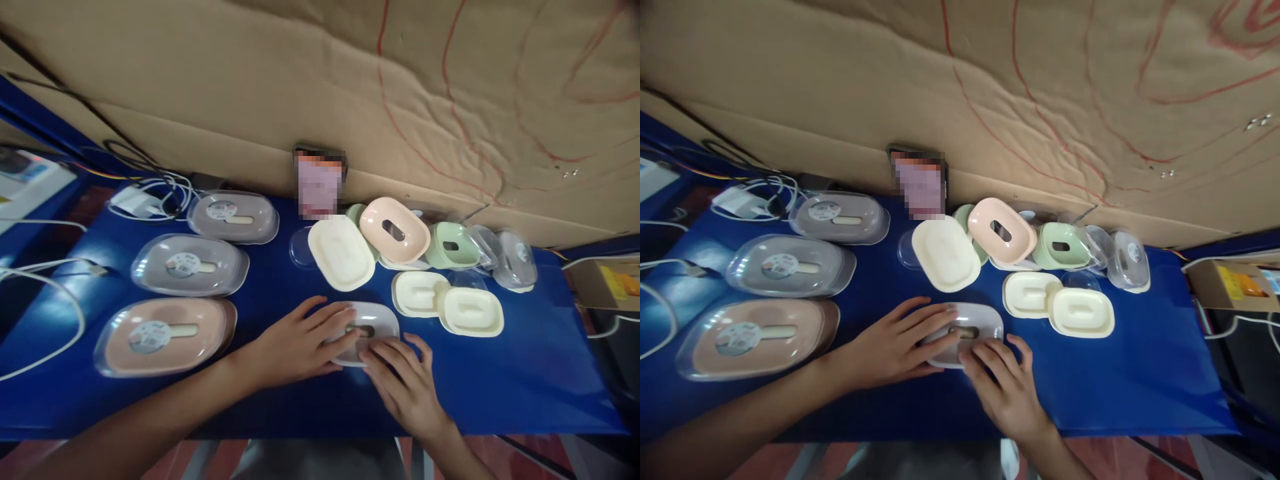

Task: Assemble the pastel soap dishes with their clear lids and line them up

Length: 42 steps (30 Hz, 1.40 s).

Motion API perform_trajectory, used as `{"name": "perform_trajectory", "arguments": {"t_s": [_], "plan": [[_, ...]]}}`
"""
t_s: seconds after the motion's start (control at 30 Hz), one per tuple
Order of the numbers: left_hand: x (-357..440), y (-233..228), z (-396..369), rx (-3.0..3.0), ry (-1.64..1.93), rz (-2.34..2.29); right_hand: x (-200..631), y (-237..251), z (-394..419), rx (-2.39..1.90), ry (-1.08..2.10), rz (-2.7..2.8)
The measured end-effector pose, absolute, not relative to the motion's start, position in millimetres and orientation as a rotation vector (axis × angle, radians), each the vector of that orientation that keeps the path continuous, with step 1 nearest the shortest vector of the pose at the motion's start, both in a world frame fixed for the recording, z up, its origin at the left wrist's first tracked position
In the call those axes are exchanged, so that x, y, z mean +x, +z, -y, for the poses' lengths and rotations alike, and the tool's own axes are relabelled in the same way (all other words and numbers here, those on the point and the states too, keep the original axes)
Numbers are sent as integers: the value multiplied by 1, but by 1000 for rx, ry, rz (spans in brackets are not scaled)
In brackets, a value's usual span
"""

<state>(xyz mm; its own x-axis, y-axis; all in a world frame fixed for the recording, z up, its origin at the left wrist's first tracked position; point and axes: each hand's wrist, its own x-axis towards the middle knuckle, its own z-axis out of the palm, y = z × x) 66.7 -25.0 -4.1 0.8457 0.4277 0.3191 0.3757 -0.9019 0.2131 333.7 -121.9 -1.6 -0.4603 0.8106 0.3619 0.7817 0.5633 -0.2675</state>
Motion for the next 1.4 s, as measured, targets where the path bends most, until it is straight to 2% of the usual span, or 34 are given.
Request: {"name": "perform_trajectory", "arguments": {"t_s": [0.1,0.3,0.53,0.83,0.97,1.03,1.13,1.23,1.4], "plan": [[69,-9,21,2897,439,-587,327,-7,115,-1265,125,2393],[70,-9,21,2914,462,-587,340,3,103,-1149,255,2482],[72,0,26,2922,477,-500,352,34,58,-1194,82,2456],[76,5,45,3011,408,-405,362,20,40,-1387,66,2302],[71,7,40,2867,585,-376,352,17,45,-1315,78,2347],[68,9,35,2756,806,-517,341,16,45,-1260,72,2433],[65,9,22,2567,1002,-1070,330,14,44,-1222,119,2568],[67,4,9,2470,816,-1474,334,14,45,-1238,187,2589],[75,-4,4,2522,612,-1526,345,13,49,-1300,138,2439]]}}
